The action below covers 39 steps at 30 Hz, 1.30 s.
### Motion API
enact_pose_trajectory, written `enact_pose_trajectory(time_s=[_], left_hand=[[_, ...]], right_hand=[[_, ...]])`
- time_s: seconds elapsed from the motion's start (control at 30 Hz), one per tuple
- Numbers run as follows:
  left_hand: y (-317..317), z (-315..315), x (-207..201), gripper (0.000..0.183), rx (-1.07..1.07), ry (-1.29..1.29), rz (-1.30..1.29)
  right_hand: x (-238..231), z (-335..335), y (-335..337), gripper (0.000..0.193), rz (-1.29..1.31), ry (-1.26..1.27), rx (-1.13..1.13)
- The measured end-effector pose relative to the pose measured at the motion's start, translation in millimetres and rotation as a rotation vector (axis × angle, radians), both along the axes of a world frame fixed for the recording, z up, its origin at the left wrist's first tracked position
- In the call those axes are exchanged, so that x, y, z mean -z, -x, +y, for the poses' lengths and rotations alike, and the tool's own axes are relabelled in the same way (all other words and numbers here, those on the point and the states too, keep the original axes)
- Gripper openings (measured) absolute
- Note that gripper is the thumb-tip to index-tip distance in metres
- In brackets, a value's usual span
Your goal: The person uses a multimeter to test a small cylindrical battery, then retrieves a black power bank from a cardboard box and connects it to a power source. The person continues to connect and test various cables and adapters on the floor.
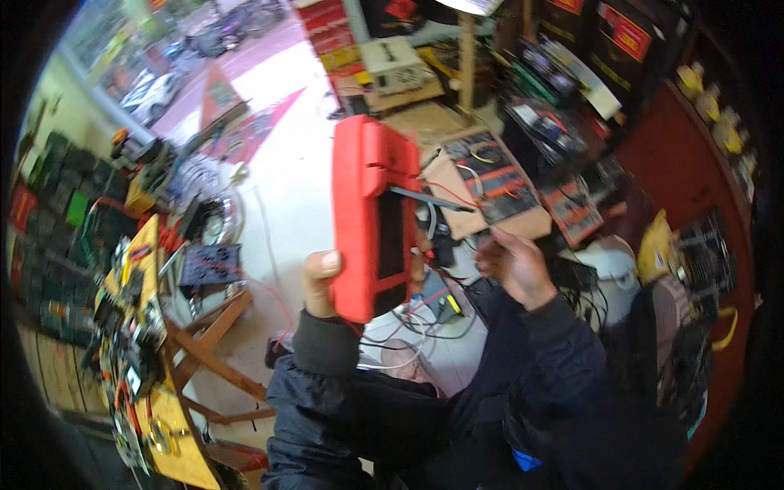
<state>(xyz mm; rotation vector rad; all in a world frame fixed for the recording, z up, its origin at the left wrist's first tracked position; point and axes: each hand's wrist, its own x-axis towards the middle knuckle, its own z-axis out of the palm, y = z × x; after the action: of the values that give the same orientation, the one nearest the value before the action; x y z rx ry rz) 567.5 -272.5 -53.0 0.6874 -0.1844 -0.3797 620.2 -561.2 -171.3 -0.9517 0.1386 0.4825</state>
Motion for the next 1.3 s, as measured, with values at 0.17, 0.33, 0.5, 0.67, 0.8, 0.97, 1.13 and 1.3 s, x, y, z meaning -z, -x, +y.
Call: enact_pose_trajectory(time_s=[0.17,0.33,0.5,0.67,0.8,0.97,1.13,1.3], left_hand=[[0.8,-2.1,25.1,0.101,0.14,-0.094,0.06],[2.8,-5.4,39.5,0.098,0.225,-0.183,0.139],[-2.2,1.2,37.6,0.098,0.291,-0.269,0.129],[-4.1,1.4,32.9,0.103,0.316,-0.296,0.138],[-8.9,0.8,36.1,0.102,0.313,-0.305,0.124],[-14.3,-1.6,39.1,0.101,0.271,-0.323,0.08],[-16.7,-6.1,39.7,0.098,0.201,-0.327,0.115],[-19.7,-6.3,45.9,0.092,0.124,-0.408,0.145]], right_hand=[[-14.6,74.6,-2.9,0.078,0.123,-0.48,-0.344],[-3.7,96.8,-51.7,0.047,-0.044,-0.794,-0.184],[27.4,64.9,-89.4,0.044,0.053,-0.587,-0.139],[42.8,30.7,-96.4,0.019,0.079,-0.75,0.119],[27.4,14.9,-89.5,0.024,0.03,-0.534,0.283],[7.3,2.4,-79.9,0.059,-0.052,-0.448,0.358],[11.2,-5.2,-79.2,0.051,0.111,-0.388,0.389],[2.8,-8.1,-74.3,0.044,0.011,-0.424,0.415]])
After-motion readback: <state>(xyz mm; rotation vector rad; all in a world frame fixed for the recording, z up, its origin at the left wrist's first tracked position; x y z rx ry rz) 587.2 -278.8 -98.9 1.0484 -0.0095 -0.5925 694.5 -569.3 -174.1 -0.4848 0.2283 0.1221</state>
